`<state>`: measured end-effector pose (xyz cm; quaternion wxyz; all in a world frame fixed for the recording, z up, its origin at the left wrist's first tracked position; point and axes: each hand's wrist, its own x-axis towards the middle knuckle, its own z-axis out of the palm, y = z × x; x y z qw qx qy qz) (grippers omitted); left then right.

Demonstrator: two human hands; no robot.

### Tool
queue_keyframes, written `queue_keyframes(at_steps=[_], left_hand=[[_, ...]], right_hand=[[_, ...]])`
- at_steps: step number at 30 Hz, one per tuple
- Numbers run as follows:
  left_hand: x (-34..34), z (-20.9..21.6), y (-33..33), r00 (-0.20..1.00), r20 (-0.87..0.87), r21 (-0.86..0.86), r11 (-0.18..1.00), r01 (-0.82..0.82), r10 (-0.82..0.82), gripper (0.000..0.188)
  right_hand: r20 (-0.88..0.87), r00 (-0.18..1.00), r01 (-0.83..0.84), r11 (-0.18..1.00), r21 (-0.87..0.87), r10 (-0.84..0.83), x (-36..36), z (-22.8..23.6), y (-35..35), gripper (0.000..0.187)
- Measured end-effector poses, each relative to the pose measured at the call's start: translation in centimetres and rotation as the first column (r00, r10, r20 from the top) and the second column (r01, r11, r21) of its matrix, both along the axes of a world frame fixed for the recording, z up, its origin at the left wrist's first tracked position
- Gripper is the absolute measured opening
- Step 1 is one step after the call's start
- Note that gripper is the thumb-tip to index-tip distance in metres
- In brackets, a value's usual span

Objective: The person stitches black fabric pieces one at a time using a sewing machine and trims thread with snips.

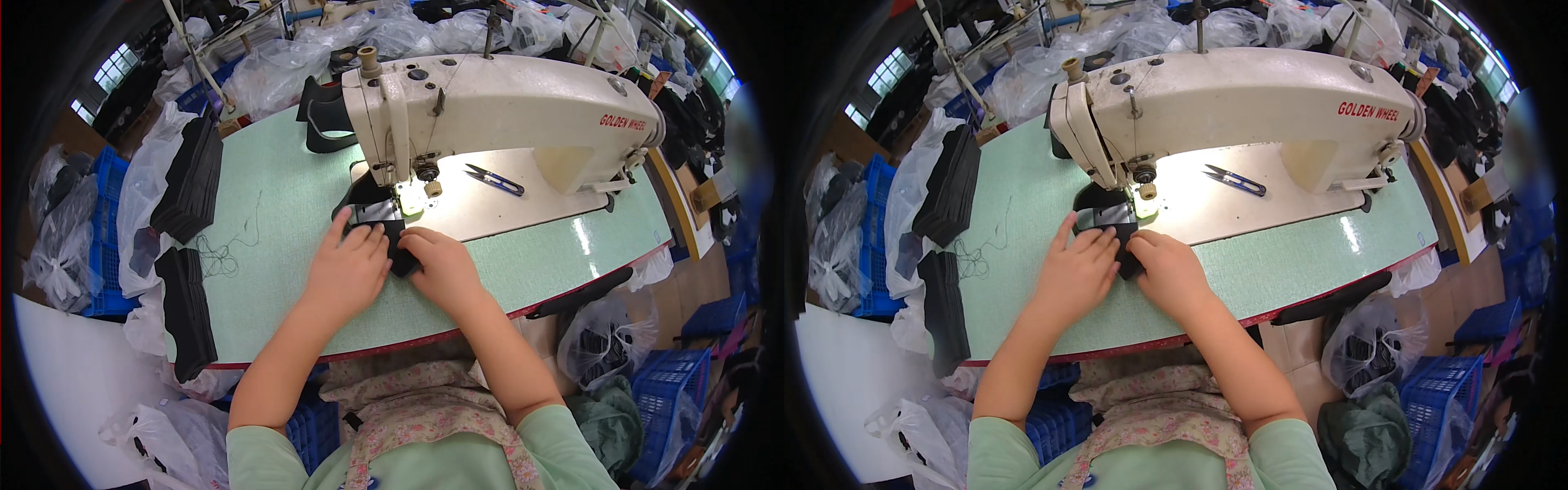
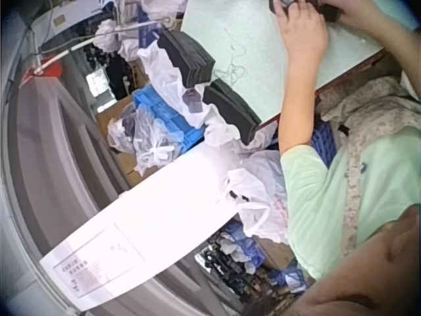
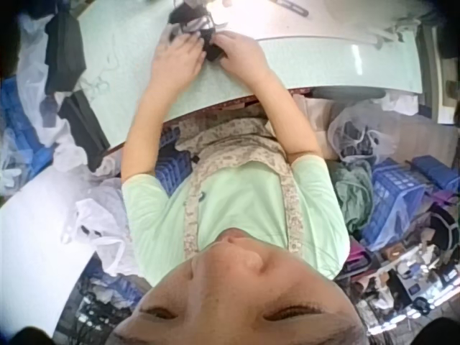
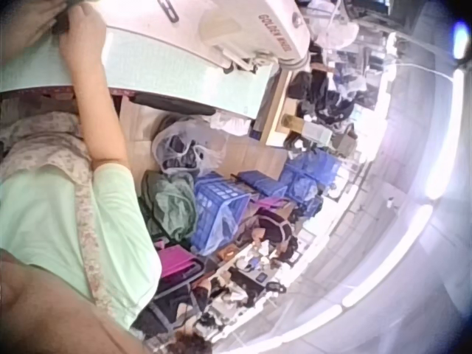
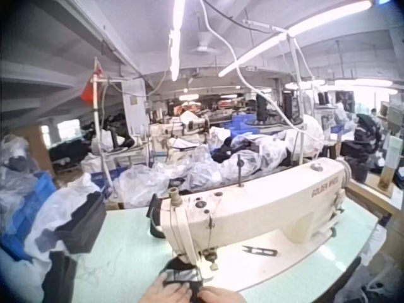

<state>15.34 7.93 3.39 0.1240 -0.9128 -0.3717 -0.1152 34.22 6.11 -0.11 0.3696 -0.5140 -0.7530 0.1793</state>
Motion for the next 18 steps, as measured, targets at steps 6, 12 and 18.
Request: queue_keyframes(at_steps=[6, 12, 18], left_hand=[[0.2, -1.7, 0.3, 0.998, -0.065, 0.057, 0.998, -0.005, 0.008, 0.038], [1.4, -1.8, 1.2, 0.996, -0.077, 0.054, 0.998, -0.045, 0.049, 0.041], [1.5, -2.4, 1.7, 0.996, -0.061, 0.057, 0.996, -0.066, 0.07, 0.041]], right_hand=[[0.181, 0.982, -0.083, 0.985, 0.149, 0.055, -0.4, 0.0, -0.4, 0.03], [0.123, 0.992, -0.023, 0.994, 0.109, 0.01, -0.1, -0.7, 0.3, 0.035], [0.105, 0.994, -0.017, 0.988, 0.155, 0.001, -0.2, -1.2, 0.8, 0.031]])
